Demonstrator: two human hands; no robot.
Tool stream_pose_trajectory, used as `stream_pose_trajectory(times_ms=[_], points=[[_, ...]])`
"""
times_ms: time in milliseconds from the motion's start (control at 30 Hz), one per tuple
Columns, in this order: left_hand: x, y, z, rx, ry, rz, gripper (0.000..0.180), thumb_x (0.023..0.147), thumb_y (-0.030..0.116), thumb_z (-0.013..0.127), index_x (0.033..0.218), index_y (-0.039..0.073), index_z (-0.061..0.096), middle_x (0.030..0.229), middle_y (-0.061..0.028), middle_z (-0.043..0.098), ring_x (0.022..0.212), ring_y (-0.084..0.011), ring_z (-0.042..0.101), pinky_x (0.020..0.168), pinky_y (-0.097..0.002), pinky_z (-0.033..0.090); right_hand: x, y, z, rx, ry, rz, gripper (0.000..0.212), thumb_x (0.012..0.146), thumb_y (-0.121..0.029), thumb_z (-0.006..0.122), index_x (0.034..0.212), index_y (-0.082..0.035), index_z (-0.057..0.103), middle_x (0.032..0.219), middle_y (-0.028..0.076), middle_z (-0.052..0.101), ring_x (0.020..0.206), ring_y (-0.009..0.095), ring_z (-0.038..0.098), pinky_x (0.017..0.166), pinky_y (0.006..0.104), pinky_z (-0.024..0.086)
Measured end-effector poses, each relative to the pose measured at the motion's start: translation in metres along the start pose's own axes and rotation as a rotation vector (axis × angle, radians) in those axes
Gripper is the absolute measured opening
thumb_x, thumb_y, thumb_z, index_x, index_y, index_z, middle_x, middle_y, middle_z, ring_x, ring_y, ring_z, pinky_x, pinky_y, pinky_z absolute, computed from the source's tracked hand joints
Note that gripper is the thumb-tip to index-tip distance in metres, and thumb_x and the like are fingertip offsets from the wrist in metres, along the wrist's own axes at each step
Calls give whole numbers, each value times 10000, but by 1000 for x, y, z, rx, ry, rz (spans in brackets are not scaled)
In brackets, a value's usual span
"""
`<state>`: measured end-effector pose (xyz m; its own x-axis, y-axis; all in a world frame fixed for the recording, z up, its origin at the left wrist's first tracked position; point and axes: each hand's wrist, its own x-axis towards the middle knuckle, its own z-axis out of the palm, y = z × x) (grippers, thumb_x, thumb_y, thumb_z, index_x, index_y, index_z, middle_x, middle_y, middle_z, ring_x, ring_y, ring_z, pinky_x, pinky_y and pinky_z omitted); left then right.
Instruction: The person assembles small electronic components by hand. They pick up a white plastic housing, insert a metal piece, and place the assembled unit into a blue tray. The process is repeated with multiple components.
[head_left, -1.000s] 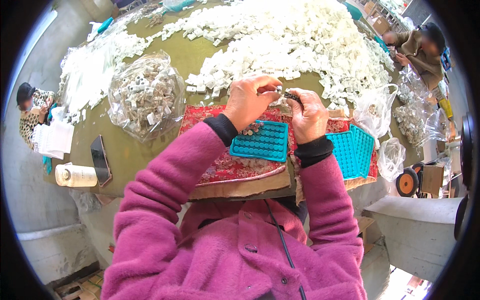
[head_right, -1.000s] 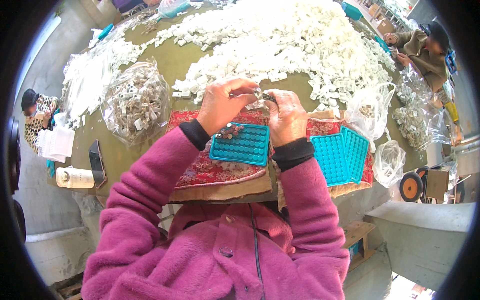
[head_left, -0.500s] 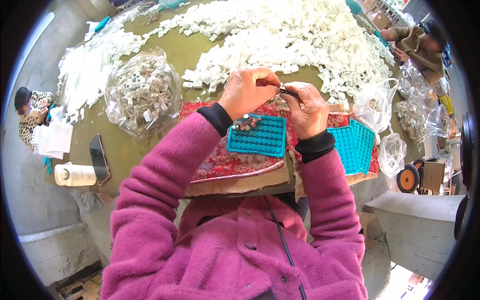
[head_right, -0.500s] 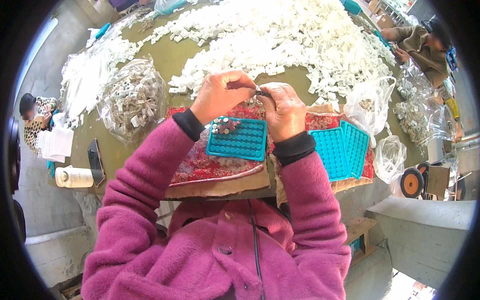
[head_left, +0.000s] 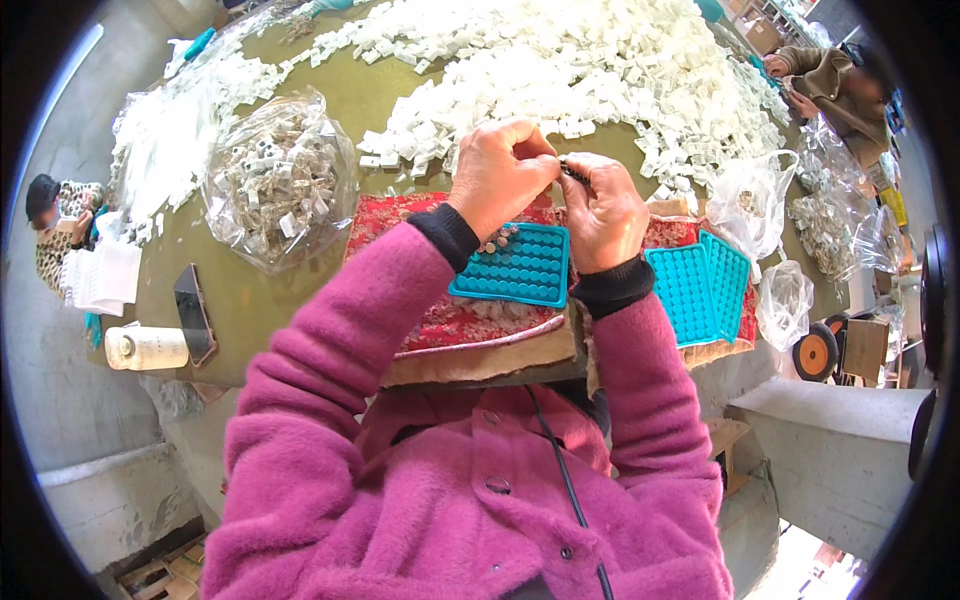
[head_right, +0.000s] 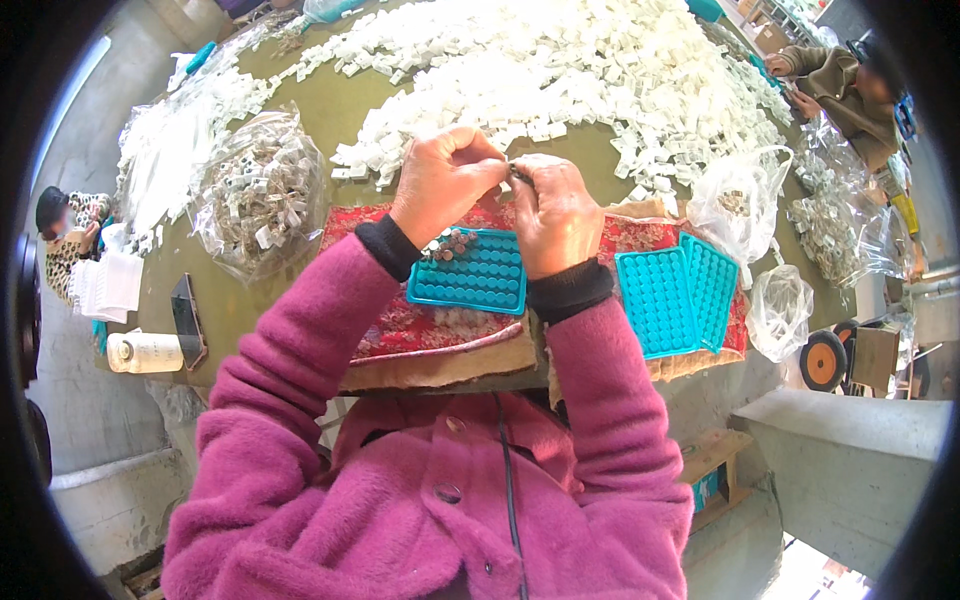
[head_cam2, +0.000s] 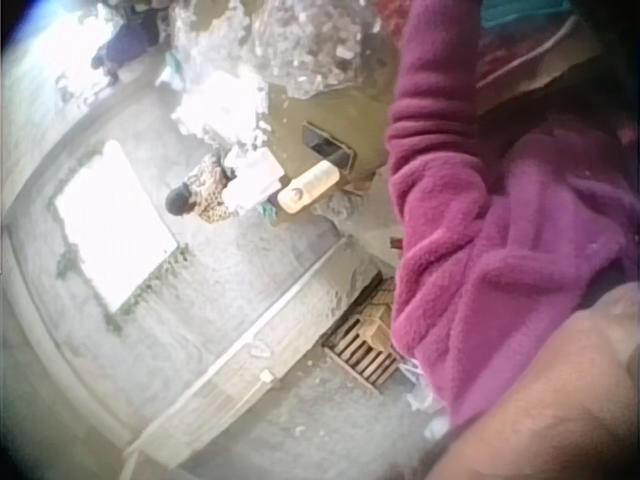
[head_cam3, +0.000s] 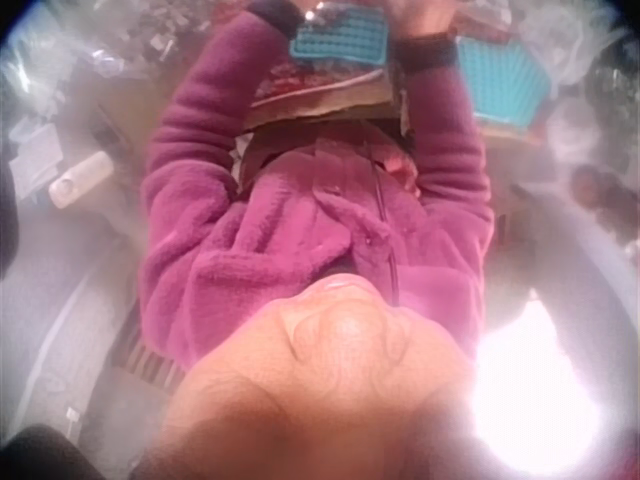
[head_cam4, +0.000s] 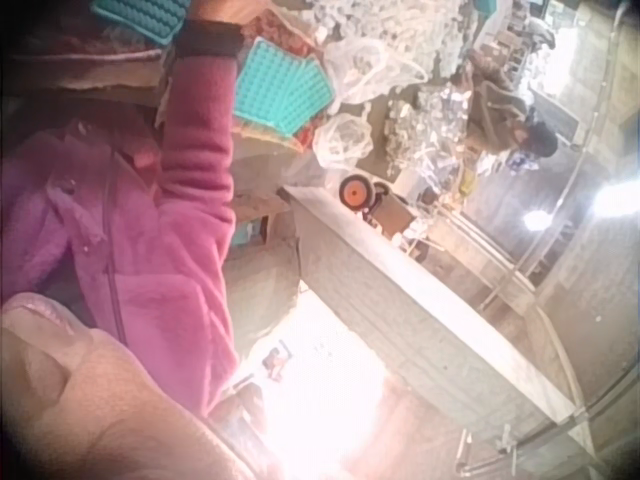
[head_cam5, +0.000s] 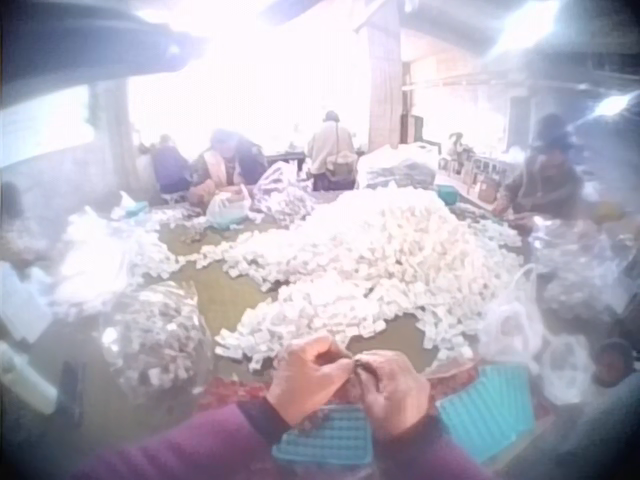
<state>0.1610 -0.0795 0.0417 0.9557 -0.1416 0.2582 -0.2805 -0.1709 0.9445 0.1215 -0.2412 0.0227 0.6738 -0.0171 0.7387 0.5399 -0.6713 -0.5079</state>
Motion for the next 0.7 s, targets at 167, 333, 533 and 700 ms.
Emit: stream_pose_trajectory(times_ms=[167, 333, 533, 700], points=[[1, -2, -14, -197, -57, -114, 97, 882, 28, 716, 937, -50, 730, 794, -102, 747, 676, -143, 724, 613, -306, 633, 1, 7, -5, -256, -57, 71, 281, 809, -14, 828, 1074, -64, 750, 1122, 123, 724, 1041, 309, 690, 898, 397, 572], [-2, 2, -16, -195, -123, -42, 101, 903, 8, 715, 977, -60, 721, 814, -108, 748, 695, -161, 744, 625, -303, 636, 5, 4, -1, -100, -58, -22, 232, 820, -76, 829, 1042, -111, 770, 995, 78, 741, 992, 299, 688, 881, 420, 547], [1, 23, -24, -252, -168, 61, 97, 933, 28, 738, 989, -47, 714, 808, -99, 743, 703, -157, 751, 623, -280, 621, 16, -10, -6, 265, 39, 181, 94, 879, -41, 806, 966, -52, 771, 903, 78, 756, 813, 210, 732, 735, 328, 570], [-6, 32, -26, -330, -171, 5, 43, 902, -5, 710, 912, -41, 689, 773, -92, 722, 646, -143, 717, 581, -286, 610, 15, -21, -14, 388, -134, 409, 110, 944, -20, 784, 1050, -21, 755, 988, 49, 779, 841, 95, 709, 767, 245, 566]])
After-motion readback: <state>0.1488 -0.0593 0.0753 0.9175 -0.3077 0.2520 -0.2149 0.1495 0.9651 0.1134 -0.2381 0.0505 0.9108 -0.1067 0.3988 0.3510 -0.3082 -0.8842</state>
